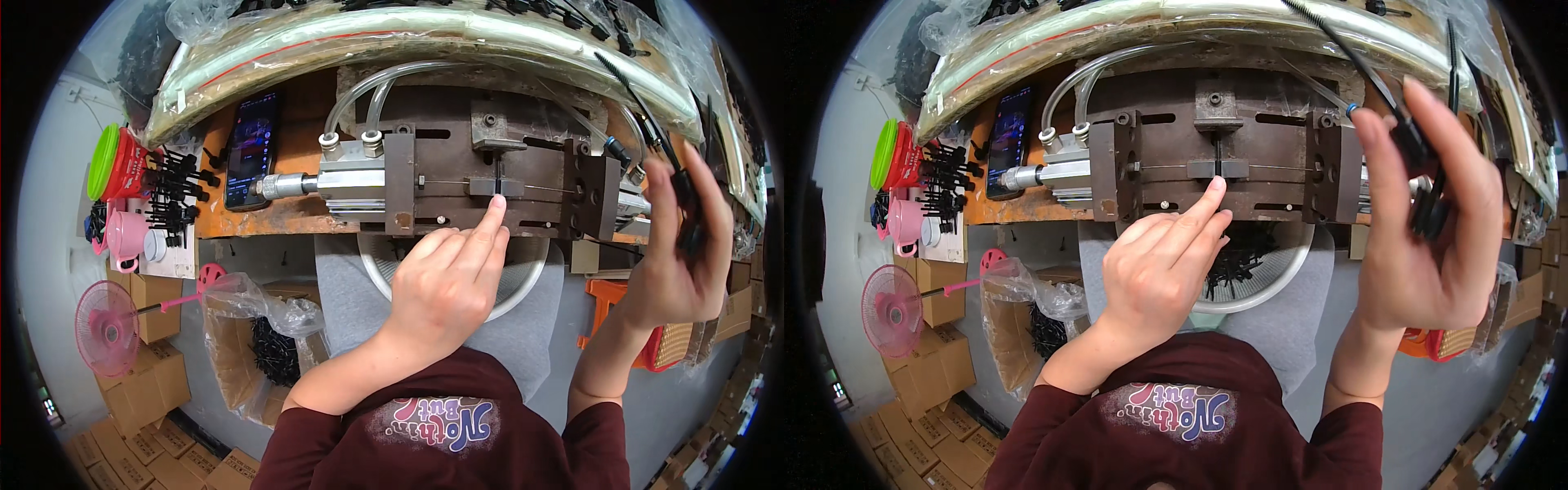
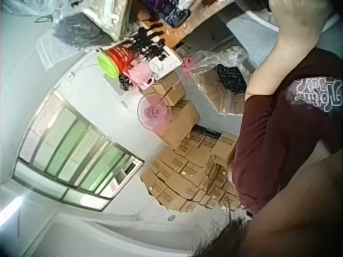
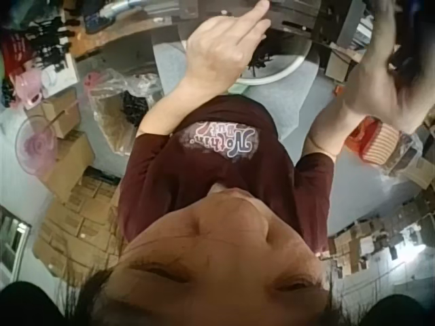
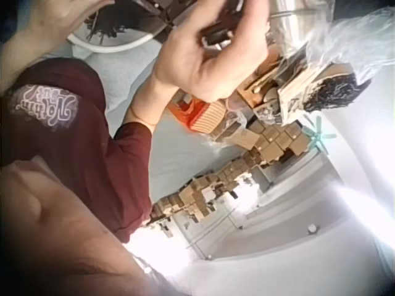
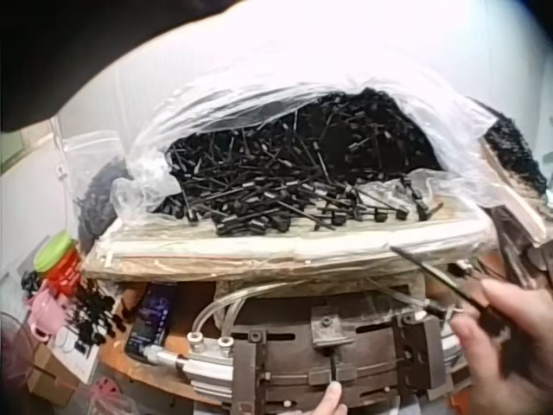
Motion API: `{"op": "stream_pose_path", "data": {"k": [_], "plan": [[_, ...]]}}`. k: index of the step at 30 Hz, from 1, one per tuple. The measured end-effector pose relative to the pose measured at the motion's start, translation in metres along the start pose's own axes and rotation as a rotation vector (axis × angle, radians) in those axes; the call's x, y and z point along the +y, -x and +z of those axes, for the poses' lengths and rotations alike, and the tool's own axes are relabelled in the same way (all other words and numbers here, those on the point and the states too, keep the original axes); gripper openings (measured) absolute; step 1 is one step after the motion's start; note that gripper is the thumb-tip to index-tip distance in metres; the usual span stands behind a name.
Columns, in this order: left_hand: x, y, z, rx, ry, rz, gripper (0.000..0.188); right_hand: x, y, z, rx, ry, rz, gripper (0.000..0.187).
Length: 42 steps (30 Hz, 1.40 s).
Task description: The recorder is assembling small black electrical components using a specialized pneumatic assembly machine on a workbench.
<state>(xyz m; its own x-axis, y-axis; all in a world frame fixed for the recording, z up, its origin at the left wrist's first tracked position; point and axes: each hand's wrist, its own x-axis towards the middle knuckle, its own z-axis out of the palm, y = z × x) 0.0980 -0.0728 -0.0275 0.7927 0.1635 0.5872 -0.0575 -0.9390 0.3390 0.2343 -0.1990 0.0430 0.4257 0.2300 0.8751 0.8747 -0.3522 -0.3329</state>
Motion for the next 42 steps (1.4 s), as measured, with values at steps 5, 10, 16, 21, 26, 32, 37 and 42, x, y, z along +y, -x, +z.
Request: {"op": "stream_pose_path", "data": {"k": [5, 10, 16, 21, 26, 32, 37, 42], "plan": [[0.001, -0.004, -0.001, -0.017, 0.003, -0.006, 0.022, -0.007, 0.02, -0.005, -0.03, -0.011, 0.05, 0.037], [0.0, -0.003, -0.001, -0.03, 0.016, -0.027, 0.021, -0.01, 0.034, -0.007, -0.074, 0.003, 0.079, 0.04], [0.001, -0.004, -0.001, -0.031, -0.011, -0.027, 0.02, -0.01, 0.043, -0.012, -0.1, -0.01, 0.07, 0.04], [0.003, -0.003, -0.003, -0.066, -0.05, -0.036, 0.02, -0.013, 0.048, -0.013, -0.108, -0.012, 0.024, 0.04], [0.005, -0.005, -0.004, -0.068, -0.076, -0.035, 0.02, -0.019, 0.053, -0.016, -0.147, -0.019, 0.001, 0.041], [0.002, -0.002, -0.005, -0.079, -0.022, -0.062, 0.021, -0.02, 0.062, -0.016, -0.193, -0.063, -0.02, 0.041], [0.005, -0.005, -0.015, 0.039, 0.367, -0.136, 0.032, -0.024, 0.067, -0.015, -0.216, -0.039, -0.054, 0.041], [0.01, -0.009, -0.026, 0.12, 0.743, -0.154, 0.043, -0.03, 0.082, -0.01, -0.255, -0.178, -0.086, 0.032]]}}
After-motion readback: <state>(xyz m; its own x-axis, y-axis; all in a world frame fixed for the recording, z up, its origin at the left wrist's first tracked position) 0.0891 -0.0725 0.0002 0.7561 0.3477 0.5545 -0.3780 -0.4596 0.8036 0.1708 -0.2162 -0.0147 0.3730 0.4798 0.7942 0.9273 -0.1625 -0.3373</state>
